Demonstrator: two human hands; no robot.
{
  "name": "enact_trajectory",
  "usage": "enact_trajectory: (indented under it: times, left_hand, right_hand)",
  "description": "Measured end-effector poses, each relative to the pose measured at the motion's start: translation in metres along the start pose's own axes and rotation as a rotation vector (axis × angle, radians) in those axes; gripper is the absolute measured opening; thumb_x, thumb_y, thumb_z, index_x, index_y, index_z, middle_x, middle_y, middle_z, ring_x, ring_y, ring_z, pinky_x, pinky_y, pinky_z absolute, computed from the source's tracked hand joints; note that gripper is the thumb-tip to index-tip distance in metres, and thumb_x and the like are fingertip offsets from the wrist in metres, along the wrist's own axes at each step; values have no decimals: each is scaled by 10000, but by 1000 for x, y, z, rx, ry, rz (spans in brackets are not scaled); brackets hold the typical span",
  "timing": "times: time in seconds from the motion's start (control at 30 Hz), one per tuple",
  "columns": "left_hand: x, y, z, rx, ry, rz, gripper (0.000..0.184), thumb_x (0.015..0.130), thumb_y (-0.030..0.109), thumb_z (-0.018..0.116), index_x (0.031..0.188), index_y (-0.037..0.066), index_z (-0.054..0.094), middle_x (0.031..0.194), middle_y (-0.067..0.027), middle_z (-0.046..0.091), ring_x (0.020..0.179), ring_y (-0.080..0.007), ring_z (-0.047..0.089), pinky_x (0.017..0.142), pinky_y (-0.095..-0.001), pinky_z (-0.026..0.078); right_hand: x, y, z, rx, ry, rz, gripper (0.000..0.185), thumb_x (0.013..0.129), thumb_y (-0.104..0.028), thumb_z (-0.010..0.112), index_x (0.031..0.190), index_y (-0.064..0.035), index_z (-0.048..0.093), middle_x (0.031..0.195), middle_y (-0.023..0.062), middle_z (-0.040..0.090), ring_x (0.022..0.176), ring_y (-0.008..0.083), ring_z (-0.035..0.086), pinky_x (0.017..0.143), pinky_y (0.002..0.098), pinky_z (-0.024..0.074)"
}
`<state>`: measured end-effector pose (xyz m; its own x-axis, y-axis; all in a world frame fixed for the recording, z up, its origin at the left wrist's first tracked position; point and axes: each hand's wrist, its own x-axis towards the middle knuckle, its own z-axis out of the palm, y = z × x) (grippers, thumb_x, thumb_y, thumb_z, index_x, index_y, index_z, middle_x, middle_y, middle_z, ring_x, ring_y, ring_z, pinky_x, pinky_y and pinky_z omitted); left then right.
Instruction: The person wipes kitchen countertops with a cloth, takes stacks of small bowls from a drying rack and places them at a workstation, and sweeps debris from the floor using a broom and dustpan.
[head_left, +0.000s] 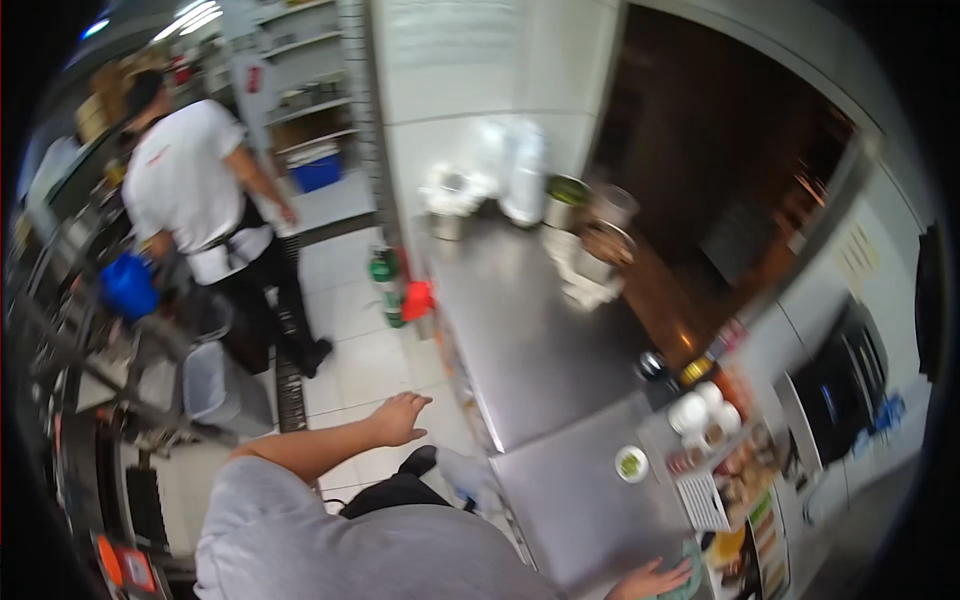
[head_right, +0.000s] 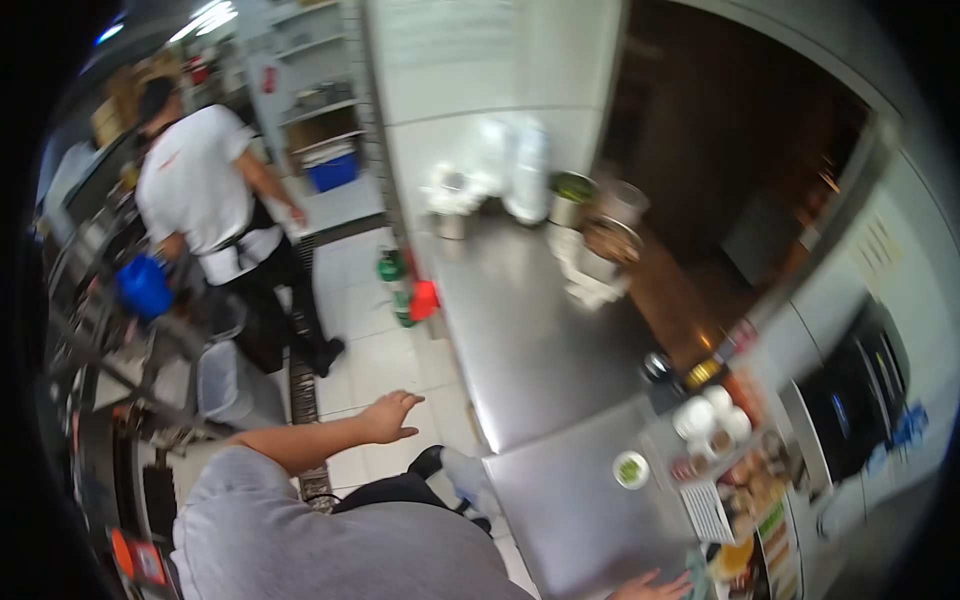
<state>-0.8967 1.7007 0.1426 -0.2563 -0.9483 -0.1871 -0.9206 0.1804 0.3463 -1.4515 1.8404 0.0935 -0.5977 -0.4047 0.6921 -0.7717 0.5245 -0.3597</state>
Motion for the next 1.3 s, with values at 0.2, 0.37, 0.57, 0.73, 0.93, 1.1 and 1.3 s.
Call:
enact_trajectory:
  times: [0.2, 0.37, 0.57, 0.73, 0.93, 1.1, 1.3]
  left_hand:
    - [-110, -183, 150, -204, -221, -689, 604, 775, 452, 658, 1178, 10, 576, 1123, -244, 605, 1098, -359, 557, 932, -452, 444]
    - [-238, -275, 234, -274, -637, -798, 561, 803, 544, 611, 1127, 88, 649, 1168, -182, 610, 1090, -352, 574, 927, -413, 451]
    - [-379, -354, 235, -409, -450, -1086, 536, 815, 543, 557, 1145, 131, 646, 1197, -194, 591, 1106, -342, 570, 926, -411, 450]
    - [-395, -392, 101, -516, -18, -1258, 495, 801, 493, 557, 1064, 88, 664, 1121, -184, 620, 1019, -342, 596, 882, -397, 473]
    - [-285, -486, -31, -700, 163, -957, 426, 840, 395, 617, 1126, 79, 610, 1056, -171, 643, 947, -309, 628, 825, -378, 489]
    - [-137, -629, -92, -584, 229, -619, 450, 841, 385, 627, 1164, 75, 581, 1067, -164, 644, 949, -337, 626, 834, -397, 489]
    - [-49, -788, -108, -736, 618, -1058, 425, 828, 360, 624, 1139, 72, 600, 1051, -180, 647, 987, -332, 615, 849, -415, 478]
  right_hand:
    - [-54, -293, 2, 975, -775, -488, 414, 767, -57, 592, 1178, -25, 545, 1392, 230, 371, 1285, 397, 352, 1063, 476, 287]
    - [-112, -484, -19, 1195, -973, -861, 345, 756, -39, 601, 1100, -15, 593, 1266, 188, 510, 1170, 367, 465, 1001, 435, 360]
    - [-282, -589, 91, 786, -1543, -1147, 379, 750, -165, 646, 1111, -54, 611, 1117, 193, 597, 1032, 330, 572, 902, 377, 450]
    - [-399, -534, 263, -289, -1681, -1921, 451, 785, -386, 647, 1113, -77, 644, 1130, 176, 623, 1068, 320, 587, 916, 405, 460]
    - [-405, -541, 317, -570, -1948, -1228, 464, 799, -444, 597, 1041, -56, 677, 1131, 180, 625, 1033, 325, 604, 901, 410, 463]
    - [-421, -676, 358, -509, -1942, -1128, 462, 801, -445, 589, 1032, -56, 681, 1136, 179, 623, 1024, 325, 607, 898, 411, 464]
    - [-510, -908, 518, -483, -1824, -1348, 460, 804, -446, 579, 1021, -55, 687, 1142, 178, 621, 1013, 325, 612, 894, 411, 466]
